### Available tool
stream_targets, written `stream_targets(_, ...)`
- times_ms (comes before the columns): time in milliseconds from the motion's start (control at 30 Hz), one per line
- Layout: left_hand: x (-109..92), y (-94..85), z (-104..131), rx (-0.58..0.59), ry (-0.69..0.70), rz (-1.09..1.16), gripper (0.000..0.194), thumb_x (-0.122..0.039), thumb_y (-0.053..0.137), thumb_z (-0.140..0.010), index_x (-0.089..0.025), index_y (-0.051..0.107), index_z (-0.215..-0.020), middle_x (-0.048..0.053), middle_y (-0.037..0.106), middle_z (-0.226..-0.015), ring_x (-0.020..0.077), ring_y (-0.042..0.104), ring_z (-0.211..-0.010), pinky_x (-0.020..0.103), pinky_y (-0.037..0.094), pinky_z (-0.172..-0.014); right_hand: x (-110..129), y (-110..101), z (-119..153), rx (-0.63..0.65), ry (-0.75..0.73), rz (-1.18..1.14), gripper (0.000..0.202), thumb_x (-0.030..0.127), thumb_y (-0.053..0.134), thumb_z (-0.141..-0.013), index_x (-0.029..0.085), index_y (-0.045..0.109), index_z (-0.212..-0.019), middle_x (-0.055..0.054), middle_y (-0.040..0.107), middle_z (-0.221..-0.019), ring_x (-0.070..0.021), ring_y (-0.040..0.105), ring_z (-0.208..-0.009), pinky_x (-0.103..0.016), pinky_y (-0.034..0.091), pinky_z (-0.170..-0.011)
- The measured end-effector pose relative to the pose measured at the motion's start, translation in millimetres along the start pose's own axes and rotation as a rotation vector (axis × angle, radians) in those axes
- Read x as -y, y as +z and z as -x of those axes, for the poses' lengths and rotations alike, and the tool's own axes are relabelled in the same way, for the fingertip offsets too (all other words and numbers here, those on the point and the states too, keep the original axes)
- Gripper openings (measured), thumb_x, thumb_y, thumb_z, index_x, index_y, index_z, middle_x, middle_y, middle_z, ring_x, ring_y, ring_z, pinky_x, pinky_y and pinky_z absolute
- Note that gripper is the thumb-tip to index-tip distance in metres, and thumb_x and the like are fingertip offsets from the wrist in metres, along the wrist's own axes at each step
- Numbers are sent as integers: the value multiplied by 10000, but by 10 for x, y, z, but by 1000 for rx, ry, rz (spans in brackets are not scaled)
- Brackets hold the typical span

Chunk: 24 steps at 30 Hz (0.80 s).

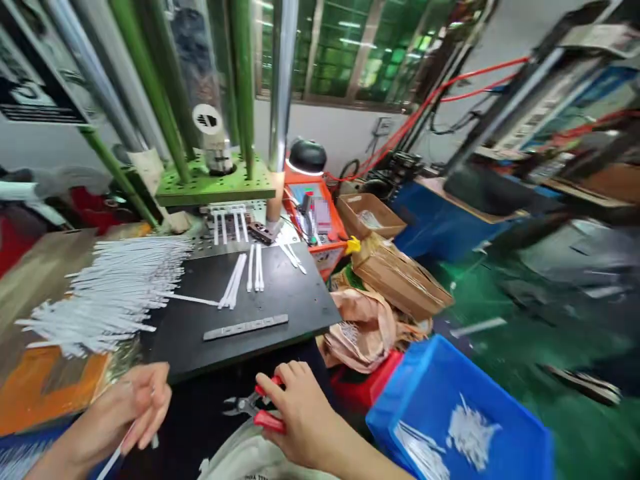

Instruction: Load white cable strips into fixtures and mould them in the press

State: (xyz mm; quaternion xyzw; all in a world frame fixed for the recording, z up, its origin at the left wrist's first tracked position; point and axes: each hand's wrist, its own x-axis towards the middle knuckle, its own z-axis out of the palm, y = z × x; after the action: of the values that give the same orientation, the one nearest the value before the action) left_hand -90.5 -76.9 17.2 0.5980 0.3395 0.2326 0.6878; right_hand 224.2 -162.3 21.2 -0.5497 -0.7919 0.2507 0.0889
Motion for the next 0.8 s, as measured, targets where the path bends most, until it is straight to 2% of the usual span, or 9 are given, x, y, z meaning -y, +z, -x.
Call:
stream_targets(67, 15, -127, -93, -55, -16, 134, 537, -742, 498, -857, -227, 445, -717, -113, 160, -357, 70, 233, -290, 185, 204, -387, -56, -123, -106, 8, 9, -136, 687, 356, 843, -737, 278, 543, -1350, -65, 591, -1146, -249, 553, -984, -382, 463, -883)
stream_targets(100, -24, -179, -160, -54, -40, 161, 534, -732, 509, -855, -225, 420, -713, -117, 145, -363, 70, 232, -287, 189, 185, -392, -114, -213, -158, -9, 25, -175, 698, 331, 847, -733, 276, 541, -1359, -61, 590, -1159, -240, 557, -994, -367, 462, -892)
stream_targets(167, -180, -258, -293, -1, -116, 56, 530, -710, 481, -882, -221, 380, -705, -107, 234, -382, 89, 334, -317, 202, 223, -413, -300, -415, -272, -102, 88, -174, 690, 315, 818, -770, 242, 524, -1390, -83, 587, -1186, -250, 560, -1036, -378, 457, -924)
stream_targets(267, -482, -345, -467, 71, -183, -423, 479, -617, 424, -948, -215, 364, -694, -59, 428, -449, 126, 488, -444, 228, 328, -516, -731, -688, -489, -309, 201, -108, 587, 352, 718, -862, 187, 522, -1389, -115, 591, -1199, -269, 567, -1086, -402, 450, -964)
stream_targets(367, -659, -417, -661, 30, -101, -956, 377, -487, 421, -977, -206, 411, -726, -20, 557, -634, 137, 519, -582, 249, 323, -592, -1183, -895, -778, -425, 348, 4, 551, 374, 673, -880, 135, 547, -1360, -148, 601, -1208, -292, 581, -1110, -406, 447, -982)
stream_targets(467, -610, -487, -898, -29, 22, -1246, 299, -364, 330, -1003, -208, 456, -781, -7, 557, -740, 154, 518, -632, 283, 297, -604, -1471, -1081, -1111, -431, 474, 98, 507, 411, 649, -892, 124, 589, -1307, -151, 638, -1164, -295, 611, -1067, -379, 465, -934)
stream_targets(633, -375, -569, -1188, -69, 112, -1484, 324, -140, 276, -980, -202, 538, -799, 19, 555, -794, 182, 551, -684, 325, 316, -639, -1622, -1372, -1690, -350, 561, 251, 417, 521, 590, -927, 183, 649, -1163, -119, 673, -1053, -286, 637, -1006, -352, 476, -859)
stream_targets(700, -344, -574, -1227, -38, 152, -1531, 269, -160, 368, -985, -201, 566, -809, 22, 569, -815, 190, 554, -715, 332, 329, -657, -1685, -1455, -1950, -345, 653, 350, 463, 555, 624, -893, 159, 660, -1131, -163, 649, -1097, -330, 622, -1038, -422, 470, -890)
stream_targets(800, -335, -582, -1238, -4, 239, -1589, 123, -299, 608, -934, -202, 602, -859, 21, 580, -852, 202, 540, -745, 334, 343, -675, -1810, -1510, -2352, -342, 712, 349, 500, 579, 595, -897, 126, 676, -1094, -212, 615, -1146, -374, 604, -1065, -512, 462, -907)
